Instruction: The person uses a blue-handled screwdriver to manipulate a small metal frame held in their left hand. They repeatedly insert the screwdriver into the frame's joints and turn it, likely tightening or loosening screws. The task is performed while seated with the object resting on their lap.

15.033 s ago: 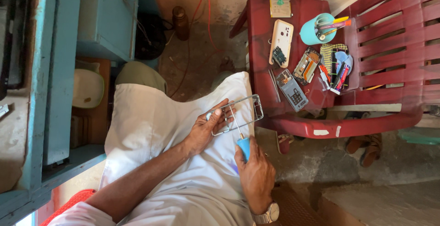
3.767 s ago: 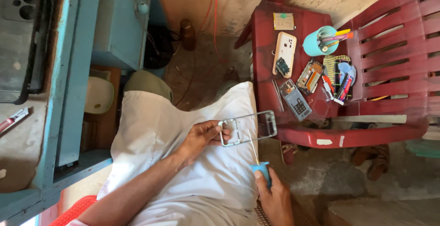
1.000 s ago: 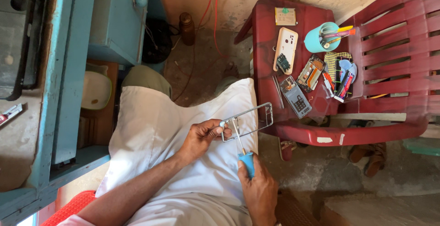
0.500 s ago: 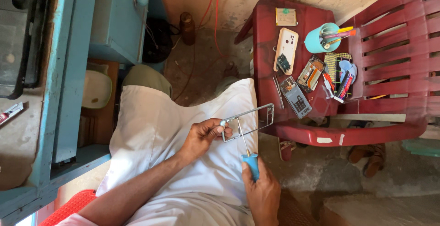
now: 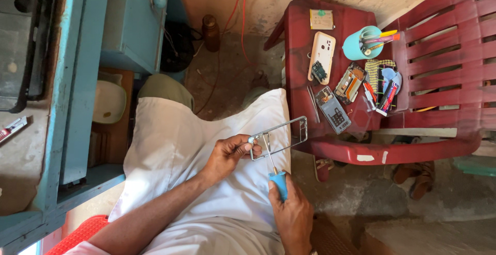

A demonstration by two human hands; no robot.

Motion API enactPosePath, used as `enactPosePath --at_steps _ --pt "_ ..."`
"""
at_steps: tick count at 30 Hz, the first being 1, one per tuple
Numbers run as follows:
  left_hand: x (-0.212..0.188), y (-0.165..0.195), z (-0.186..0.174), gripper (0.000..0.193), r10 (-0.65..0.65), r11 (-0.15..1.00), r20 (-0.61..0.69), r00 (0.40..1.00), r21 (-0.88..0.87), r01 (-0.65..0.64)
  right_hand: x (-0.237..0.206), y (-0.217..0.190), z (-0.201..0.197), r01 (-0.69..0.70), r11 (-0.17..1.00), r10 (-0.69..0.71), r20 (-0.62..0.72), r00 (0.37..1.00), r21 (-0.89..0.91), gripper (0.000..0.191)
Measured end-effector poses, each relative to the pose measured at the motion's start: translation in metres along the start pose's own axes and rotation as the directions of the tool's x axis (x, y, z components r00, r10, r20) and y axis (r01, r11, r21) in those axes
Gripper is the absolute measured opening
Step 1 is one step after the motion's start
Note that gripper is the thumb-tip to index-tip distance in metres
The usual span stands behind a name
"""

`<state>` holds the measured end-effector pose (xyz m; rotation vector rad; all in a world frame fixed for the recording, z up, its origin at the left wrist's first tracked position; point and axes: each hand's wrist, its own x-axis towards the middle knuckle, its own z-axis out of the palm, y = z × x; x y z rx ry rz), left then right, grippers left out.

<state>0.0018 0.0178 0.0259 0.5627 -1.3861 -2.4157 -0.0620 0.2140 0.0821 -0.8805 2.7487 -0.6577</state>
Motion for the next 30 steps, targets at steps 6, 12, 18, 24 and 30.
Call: enactPosePath --at_steps 6,12,18,24,30 --pt "0.0 0.0008 -0.0015 0.021 -0.01 1.0 -0.009 1.0 -0.01 0.01 0.0002 -0.004 -0.0014 -0.028 1.0 0.028 0.03 0.999 -0.001 0.042" --pt "0.0004 -0.0022 -0.0002 0.021 -0.036 0.997 0.002 0.999 -0.065 0.036 -0.0011 -0.0007 0.0015 -0.029 1.0 0.03 0.015 0.999 -0.011 0.04" --pt "-0.0007 -0.0041 -0.0012 0.021 -0.021 0.999 0.005 1.0 -0.05 0.022 -0.0013 -0.0033 0.0032 0.015 1.0 -0.014 -0.023 1.0 0.004 0.043" --pt "-0.0016 -0.005 -0.0034 0.021 -0.046 0.995 0.018 0.999 -0.088 0.047 -0.0013 -0.0056 0.0009 -0.014 1.0 0.014 0.03 0.999 0.002 0.045" --pt "-0.0008 -0.0051 -0.0049 0.022 -0.095 0.985 0.02 0.995 -0.14 0.096 -0.0009 -0.0039 0.0022 -0.015 1.0 0.015 0.013 1.0 -0.013 0.043"
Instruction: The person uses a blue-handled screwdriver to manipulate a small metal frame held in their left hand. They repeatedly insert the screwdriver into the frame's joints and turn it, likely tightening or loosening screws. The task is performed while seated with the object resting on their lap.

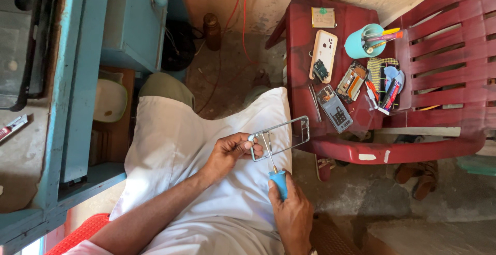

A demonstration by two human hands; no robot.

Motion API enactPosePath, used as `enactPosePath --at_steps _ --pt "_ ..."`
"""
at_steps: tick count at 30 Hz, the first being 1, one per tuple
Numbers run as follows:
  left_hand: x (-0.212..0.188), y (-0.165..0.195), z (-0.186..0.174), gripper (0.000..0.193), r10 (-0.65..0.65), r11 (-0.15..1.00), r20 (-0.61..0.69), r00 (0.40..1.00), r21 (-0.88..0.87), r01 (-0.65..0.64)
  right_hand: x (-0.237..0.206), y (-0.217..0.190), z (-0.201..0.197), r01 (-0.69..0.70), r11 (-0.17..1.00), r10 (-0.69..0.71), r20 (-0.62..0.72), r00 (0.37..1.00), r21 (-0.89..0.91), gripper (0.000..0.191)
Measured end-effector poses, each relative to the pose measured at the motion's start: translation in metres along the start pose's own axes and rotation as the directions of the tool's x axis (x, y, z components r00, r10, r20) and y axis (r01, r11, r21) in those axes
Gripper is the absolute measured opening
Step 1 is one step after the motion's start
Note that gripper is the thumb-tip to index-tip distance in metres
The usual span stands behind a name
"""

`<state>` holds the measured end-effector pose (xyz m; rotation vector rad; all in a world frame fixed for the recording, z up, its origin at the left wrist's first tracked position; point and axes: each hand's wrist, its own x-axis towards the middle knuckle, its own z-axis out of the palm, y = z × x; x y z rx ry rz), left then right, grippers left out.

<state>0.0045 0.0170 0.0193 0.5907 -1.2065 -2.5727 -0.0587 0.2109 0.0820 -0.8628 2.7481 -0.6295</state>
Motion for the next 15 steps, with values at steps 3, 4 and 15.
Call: enactPosePath --at_steps 3,4,15 --pt "0.0001 0.0005 -0.0013 0.022 0.0 1.0 -0.001 1.0 -0.001 0.0 -0.0018 0.0006 0.0013 0.019 1.0 -0.019 -0.006 1.0 0.002 0.045" --pt "0.0005 0.0011 -0.0023 0.022 0.001 1.0 -0.003 1.0 -0.003 -0.001 -0.0018 0.0008 0.0018 0.02 1.0 -0.02 -0.006 1.0 0.003 0.046" --pt "0.0009 -0.0023 -0.0014 0.021 0.006 1.0 0.008 1.0 -0.022 -0.006 -0.0022 0.006 0.0023 -0.012 1.0 0.012 -0.061 0.998 -0.005 0.043"
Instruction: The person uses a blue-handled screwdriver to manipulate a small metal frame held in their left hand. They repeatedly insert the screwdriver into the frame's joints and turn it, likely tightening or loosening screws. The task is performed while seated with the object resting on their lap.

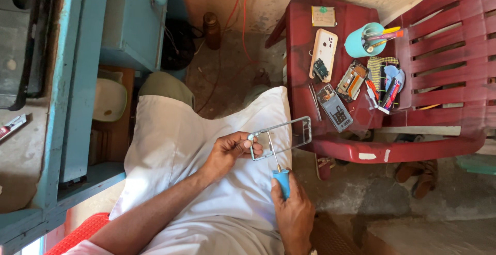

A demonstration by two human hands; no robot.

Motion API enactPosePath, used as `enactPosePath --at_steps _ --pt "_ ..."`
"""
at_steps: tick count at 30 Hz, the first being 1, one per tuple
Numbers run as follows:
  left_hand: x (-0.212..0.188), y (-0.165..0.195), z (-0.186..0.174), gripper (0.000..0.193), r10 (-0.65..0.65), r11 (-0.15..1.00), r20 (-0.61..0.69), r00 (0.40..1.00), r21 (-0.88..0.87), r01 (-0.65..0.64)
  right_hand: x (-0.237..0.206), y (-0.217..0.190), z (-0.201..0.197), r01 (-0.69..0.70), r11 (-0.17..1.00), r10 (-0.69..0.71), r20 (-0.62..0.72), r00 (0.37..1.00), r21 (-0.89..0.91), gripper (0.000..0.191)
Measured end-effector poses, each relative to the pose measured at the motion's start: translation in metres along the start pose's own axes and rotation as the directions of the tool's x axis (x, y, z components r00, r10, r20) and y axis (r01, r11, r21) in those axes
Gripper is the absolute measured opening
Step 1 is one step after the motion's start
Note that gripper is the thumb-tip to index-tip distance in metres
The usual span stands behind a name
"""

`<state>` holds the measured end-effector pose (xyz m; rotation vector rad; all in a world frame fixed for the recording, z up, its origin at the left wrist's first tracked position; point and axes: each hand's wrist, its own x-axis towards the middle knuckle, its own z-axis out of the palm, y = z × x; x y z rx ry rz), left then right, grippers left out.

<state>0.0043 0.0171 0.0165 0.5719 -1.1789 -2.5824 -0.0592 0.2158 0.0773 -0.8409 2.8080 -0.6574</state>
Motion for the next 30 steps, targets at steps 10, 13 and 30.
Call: enactPosePath --at_steps 10,13,30 --pt "-0.0004 0.0005 -0.0002 0.021 0.057 0.992 -0.003 0.998 0.115 -0.056 0.0018 -0.0063 -0.0023 0.047 0.999 -0.047 0.027 0.999 0.001 0.043" --pt "0.0001 0.0 0.0001 0.021 0.068 0.99 -0.006 0.998 0.124 -0.067 0.0014 -0.0065 -0.0035 0.046 0.999 -0.046 0.025 0.999 -0.004 0.044" --pt "0.0008 0.0003 0.0011 0.019 0.132 0.969 -0.018 0.991 0.215 -0.126 0.0009 -0.0077 -0.0037 0.017 1.0 -0.017 0.071 0.997 -0.007 0.045"
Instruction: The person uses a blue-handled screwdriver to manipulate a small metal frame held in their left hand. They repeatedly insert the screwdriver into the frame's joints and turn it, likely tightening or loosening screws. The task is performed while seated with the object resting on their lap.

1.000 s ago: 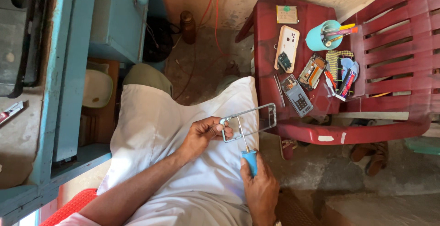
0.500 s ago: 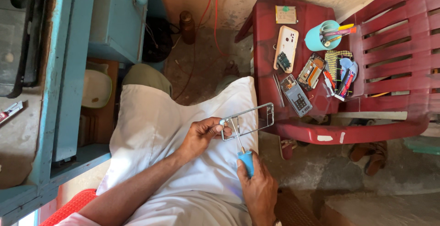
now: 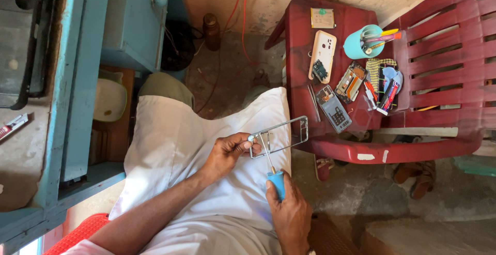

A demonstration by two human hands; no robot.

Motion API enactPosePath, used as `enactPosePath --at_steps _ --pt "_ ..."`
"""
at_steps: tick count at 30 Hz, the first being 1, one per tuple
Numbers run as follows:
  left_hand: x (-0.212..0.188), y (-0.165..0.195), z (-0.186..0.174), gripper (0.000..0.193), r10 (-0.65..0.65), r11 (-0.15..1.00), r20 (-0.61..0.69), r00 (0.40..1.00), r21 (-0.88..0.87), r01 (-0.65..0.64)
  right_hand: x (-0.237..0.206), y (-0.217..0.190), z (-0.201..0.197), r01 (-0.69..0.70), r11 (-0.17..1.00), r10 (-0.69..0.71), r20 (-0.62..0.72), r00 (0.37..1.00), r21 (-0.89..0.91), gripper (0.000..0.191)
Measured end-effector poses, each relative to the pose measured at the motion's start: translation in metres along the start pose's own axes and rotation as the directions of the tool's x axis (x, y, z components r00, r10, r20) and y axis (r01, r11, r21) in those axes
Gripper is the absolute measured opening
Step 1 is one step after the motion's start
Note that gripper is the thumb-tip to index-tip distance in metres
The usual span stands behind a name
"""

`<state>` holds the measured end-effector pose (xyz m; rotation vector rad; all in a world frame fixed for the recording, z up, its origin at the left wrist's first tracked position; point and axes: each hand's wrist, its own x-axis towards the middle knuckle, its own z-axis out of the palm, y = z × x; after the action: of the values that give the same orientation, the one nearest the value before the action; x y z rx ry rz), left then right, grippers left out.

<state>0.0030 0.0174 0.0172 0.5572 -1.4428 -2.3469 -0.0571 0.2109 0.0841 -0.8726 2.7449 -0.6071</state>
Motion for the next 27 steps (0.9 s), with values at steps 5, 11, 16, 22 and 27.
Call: enactPosePath --at_steps 5,11,16,22,27 --pt "-0.0008 0.0001 -0.0015 0.02 -0.015 1.0 0.007 1.0 -0.02 0.015 -0.0013 0.0012 0.0029 0.024 1.0 -0.024 -0.015 1.0 -0.007 0.048" --pt "-0.0012 -0.0001 -0.0017 0.02 -0.071 0.993 0.024 0.997 -0.095 0.073 -0.0007 0.0018 0.0025 0.024 0.999 -0.024 0.007 1.0 0.02 0.046" --pt "-0.0026 -0.0004 -0.0019 0.021 -0.084 0.99 0.047 0.995 -0.11 0.089 -0.0017 0.0013 0.0028 0.047 0.999 -0.047 -0.004 0.999 0.027 0.048" --pt "-0.0017 -0.0008 -0.0018 0.021 -0.096 0.98 0.03 0.995 -0.17 0.1 -0.0006 0.0036 0.0032 -0.005 1.0 0.006 -0.026 1.0 0.021 0.045" --pt "-0.0015 -0.0025 -0.0028 0.021 -0.097 0.983 0.027 0.995 -0.155 0.1 -0.0005 0.0025 0.0032 0.005 1.0 -0.005 -0.037 0.999 0.015 0.047"
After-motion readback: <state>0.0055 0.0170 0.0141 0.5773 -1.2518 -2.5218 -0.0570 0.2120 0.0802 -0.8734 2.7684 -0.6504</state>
